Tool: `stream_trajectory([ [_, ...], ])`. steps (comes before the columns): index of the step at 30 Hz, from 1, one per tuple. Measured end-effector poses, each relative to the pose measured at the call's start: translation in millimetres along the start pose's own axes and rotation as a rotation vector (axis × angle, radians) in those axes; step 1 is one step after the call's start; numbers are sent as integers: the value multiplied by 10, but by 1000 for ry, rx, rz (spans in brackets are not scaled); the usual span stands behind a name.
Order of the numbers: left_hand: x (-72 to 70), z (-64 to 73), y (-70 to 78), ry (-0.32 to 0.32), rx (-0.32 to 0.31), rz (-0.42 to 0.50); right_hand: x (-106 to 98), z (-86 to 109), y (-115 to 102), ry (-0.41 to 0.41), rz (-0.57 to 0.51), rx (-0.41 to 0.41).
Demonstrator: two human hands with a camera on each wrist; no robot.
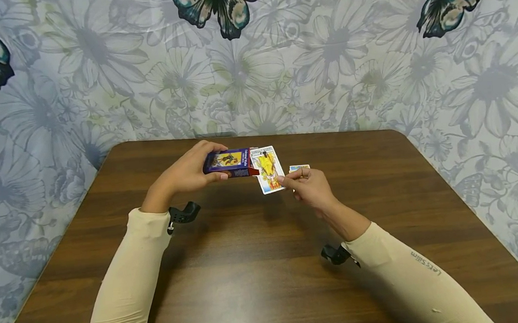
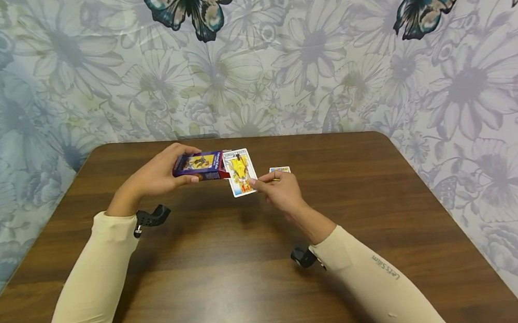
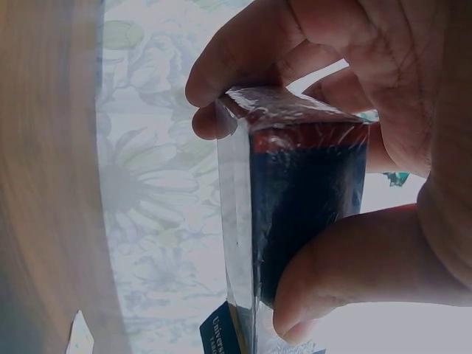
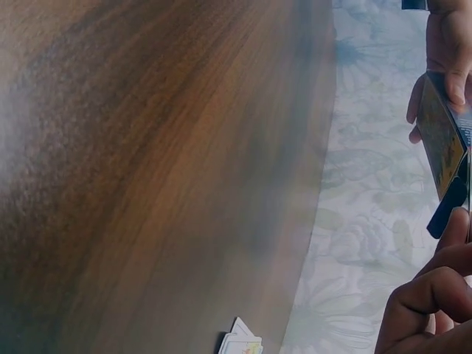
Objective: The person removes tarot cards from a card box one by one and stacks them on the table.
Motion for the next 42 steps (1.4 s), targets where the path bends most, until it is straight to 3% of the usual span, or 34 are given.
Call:
stream_trajectory([
  [13,12,1,22,-5,-9,4,-53,21,61,-17,12,98],
  [23,21,-14,6,-8,-19,-5,-304,-104,140,70,-58,121],
  [31,26,-8,-7,-10,-25,-12,-603,-358,331,197,91,147],
  [42,20,-10,2,-9,-20,-16,-654,-475,447,242,253,180],
])
Point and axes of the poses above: each hand's wrist, its own z-axis away from the middle knuckle, its own x-axis out of the palm, y = z × x, the point moved 3 cm from there along -z, towards the middle knuckle, and after that the axes turned 5 degrees about y, right-handed, at the moved point
